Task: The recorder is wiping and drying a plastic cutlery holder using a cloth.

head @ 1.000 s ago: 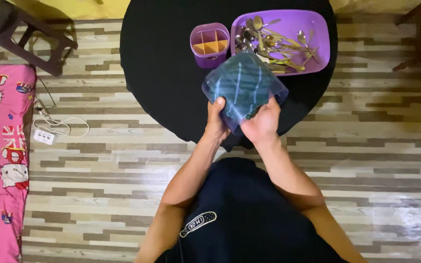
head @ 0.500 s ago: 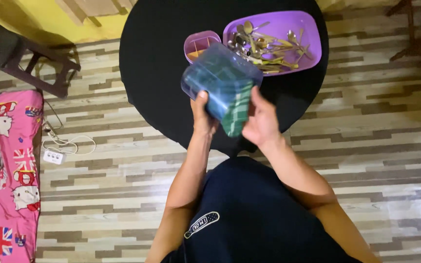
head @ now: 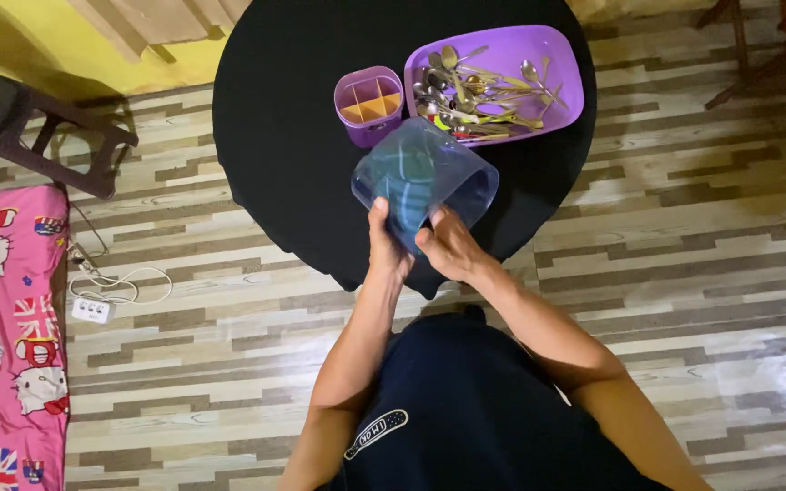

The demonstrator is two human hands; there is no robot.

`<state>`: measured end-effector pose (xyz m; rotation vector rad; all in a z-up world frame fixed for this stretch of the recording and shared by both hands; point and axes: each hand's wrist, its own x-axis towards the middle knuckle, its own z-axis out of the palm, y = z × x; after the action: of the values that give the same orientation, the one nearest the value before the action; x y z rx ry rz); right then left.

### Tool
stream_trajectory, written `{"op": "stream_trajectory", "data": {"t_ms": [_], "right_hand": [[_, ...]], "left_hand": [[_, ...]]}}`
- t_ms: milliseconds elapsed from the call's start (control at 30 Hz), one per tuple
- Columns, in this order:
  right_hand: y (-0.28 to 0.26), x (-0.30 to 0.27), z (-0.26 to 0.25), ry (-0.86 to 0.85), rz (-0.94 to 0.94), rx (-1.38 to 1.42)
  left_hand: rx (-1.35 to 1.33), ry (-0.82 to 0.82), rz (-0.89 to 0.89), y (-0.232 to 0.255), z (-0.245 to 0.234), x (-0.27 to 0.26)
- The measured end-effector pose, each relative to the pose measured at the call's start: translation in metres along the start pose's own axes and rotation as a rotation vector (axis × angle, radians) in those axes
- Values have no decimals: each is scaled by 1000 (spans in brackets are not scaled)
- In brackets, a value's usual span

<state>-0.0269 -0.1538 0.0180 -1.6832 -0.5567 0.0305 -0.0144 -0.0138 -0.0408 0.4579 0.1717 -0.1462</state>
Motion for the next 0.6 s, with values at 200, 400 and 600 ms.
{"op": "stream_trajectory", "data": {"t_ms": [200, 400, 600], "right_hand": [[9, 8, 5, -214, -173, -465], [-22, 8, -28, -534, -116, -804], [-19, 17, -4, -182, -116, -1079]], "left_hand": [[93, 55, -82, 19, 0, 0], [22, 13, -100, 35, -21, -3], [-4, 44, -98, 32, 19, -15]]}}
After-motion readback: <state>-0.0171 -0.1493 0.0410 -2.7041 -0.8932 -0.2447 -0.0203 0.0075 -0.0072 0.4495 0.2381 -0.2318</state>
